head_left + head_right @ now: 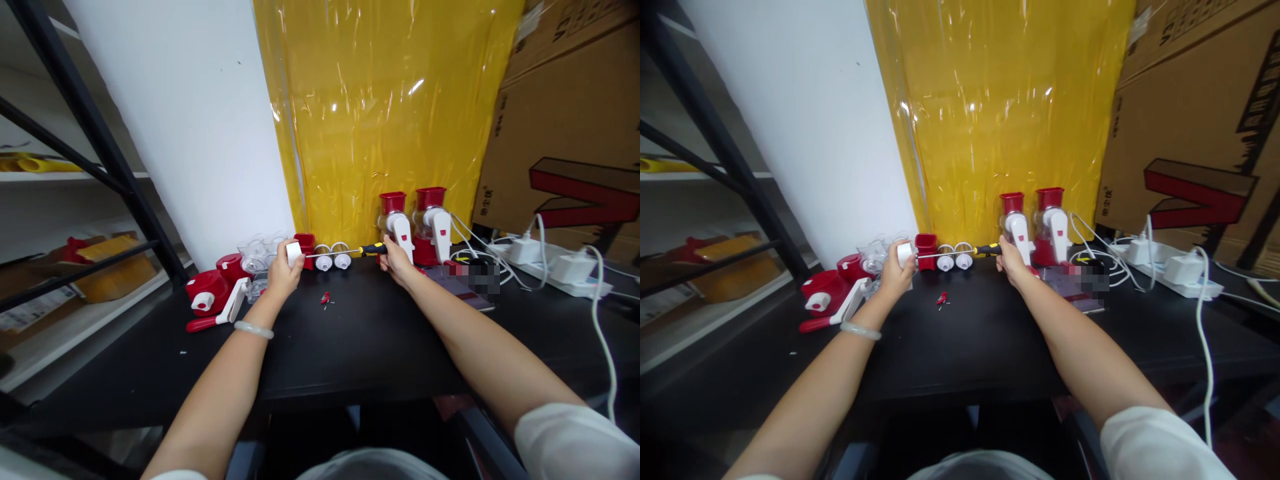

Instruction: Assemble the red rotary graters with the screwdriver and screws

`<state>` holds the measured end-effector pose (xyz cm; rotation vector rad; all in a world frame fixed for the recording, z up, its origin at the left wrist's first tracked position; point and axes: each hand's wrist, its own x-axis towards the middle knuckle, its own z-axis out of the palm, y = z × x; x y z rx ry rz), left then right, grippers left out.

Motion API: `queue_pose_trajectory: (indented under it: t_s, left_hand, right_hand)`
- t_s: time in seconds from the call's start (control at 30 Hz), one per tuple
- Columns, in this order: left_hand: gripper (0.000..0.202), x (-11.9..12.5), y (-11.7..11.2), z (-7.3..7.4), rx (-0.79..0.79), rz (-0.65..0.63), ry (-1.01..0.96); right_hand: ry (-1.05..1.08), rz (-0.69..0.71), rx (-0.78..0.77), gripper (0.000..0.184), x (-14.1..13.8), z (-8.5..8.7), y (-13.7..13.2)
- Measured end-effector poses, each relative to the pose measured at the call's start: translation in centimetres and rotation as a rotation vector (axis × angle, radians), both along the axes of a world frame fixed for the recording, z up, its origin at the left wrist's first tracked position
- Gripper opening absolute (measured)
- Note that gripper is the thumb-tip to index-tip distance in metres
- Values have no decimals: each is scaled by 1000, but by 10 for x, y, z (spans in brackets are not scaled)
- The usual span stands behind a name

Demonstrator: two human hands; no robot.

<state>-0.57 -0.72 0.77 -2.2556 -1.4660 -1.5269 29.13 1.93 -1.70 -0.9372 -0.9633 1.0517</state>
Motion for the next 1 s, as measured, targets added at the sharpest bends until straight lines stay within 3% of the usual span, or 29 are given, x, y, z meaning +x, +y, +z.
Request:
queue_pose_trajectory:
  t_s: [0.2,0.3,0.43,0.57,0.7,0.87,1.0]
  left_hand:
    - [46,-1,0,0,28,-34,19]
    - [43,0,2,0,-52,-87,-48]
    - [38,7,4,1,-199,-129,-177]
    - [42,16,6,1,-500,-140,-354]
    - [49,20,6,-3,-846,-161,-422]
    - [49,19,6,-6,-920,-164,-392]
    - [47,18,9,-7,-874,-156,-365]
  right_hand:
    - [-99,-107,-107,35,0,1,-2]
    - [-117,-179,-113,36,0,4,-1]
    - [42,-187,-47,32,0,8,-2]
    - [144,-148,125,22,1,9,-3]
    - [100,-198,176,19,1,9,0]
    - [101,-191,132,17,0,9,3]
    - [104,-132,77,17,-1,7,2]
